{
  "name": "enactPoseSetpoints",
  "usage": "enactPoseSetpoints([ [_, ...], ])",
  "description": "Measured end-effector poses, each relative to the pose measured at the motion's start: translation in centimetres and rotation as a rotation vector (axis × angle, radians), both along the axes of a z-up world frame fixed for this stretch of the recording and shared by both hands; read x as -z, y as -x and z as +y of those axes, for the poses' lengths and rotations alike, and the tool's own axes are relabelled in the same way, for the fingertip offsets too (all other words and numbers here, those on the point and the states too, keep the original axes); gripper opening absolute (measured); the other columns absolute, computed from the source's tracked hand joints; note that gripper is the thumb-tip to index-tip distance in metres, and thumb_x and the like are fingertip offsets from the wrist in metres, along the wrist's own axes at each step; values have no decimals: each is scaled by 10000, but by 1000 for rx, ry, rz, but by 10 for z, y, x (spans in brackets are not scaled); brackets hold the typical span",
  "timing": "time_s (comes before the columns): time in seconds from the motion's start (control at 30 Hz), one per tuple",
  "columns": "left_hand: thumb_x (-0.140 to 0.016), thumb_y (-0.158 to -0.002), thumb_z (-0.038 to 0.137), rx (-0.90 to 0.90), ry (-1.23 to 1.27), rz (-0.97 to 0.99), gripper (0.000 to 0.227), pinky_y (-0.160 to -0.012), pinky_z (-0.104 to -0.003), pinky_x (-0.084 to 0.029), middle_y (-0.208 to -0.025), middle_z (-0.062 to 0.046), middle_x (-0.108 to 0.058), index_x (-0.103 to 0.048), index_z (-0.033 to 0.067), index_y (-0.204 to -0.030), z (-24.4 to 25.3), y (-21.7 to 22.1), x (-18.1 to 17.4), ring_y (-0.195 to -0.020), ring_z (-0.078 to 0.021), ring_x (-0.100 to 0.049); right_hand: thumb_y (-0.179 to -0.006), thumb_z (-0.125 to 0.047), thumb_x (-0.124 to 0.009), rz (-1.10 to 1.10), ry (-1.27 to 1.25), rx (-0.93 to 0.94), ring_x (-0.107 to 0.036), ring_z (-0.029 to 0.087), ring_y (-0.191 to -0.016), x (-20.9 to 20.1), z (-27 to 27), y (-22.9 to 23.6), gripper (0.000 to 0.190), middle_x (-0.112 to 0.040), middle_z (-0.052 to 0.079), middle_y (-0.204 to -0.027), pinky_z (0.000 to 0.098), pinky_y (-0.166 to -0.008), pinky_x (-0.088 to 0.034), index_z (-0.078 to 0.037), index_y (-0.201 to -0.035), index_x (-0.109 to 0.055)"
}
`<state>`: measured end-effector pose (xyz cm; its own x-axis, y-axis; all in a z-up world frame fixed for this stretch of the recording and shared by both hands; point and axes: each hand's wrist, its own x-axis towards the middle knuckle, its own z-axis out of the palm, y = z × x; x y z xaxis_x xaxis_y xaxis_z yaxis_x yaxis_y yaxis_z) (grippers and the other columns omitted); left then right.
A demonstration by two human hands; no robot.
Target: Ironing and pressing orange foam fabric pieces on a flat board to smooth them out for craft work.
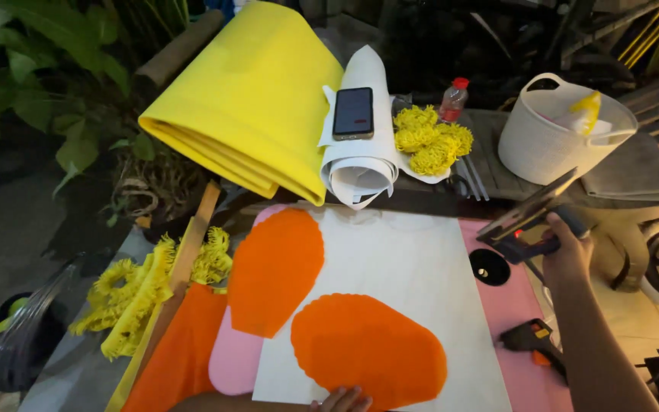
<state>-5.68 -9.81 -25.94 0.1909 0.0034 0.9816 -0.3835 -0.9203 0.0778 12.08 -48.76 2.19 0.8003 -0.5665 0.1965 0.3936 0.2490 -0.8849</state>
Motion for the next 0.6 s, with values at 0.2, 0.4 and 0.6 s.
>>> enactPoseSetpoints([
  [0.2, -560, -882, 318, 20, 50, -49, 125, -1154, -352, -158, -936, 217, -625, -584, 419, -951, 1, 0, -41, -1014, -17, -529, -842, -132, -670, 5, -41, 16, -522, 62, -653, 13, 2, 2, 182, -531, -14, -741, 166, -631, -426, -93, -959, -536],
  [0.4, -483, -920, 270, 81, -8, -133, 150, -1190, -378, -110, -943, 154, -634, -589, 369, -957, 10, -6, -52, -1033, -52, -527, -847, -105, -654, 6, -46, -58, -526, 55, -665, 14, 1, -1, 193, -540, -11, -791, 154, -620, -413, -89, -987, -521],
  [0.6, -221, -984, 383, 45, 78, -169, 399, -1150, -344, -189, -814, 139, -652, -597, 333, -857, 1, 2, -85, -866, -55, -577, -859, -104, -641, 16, -22, -130, -540, 65, -708, 17, 0, 2, 183, -545, 1, -805, 168, -675, -436, -86, -997, -523],
])
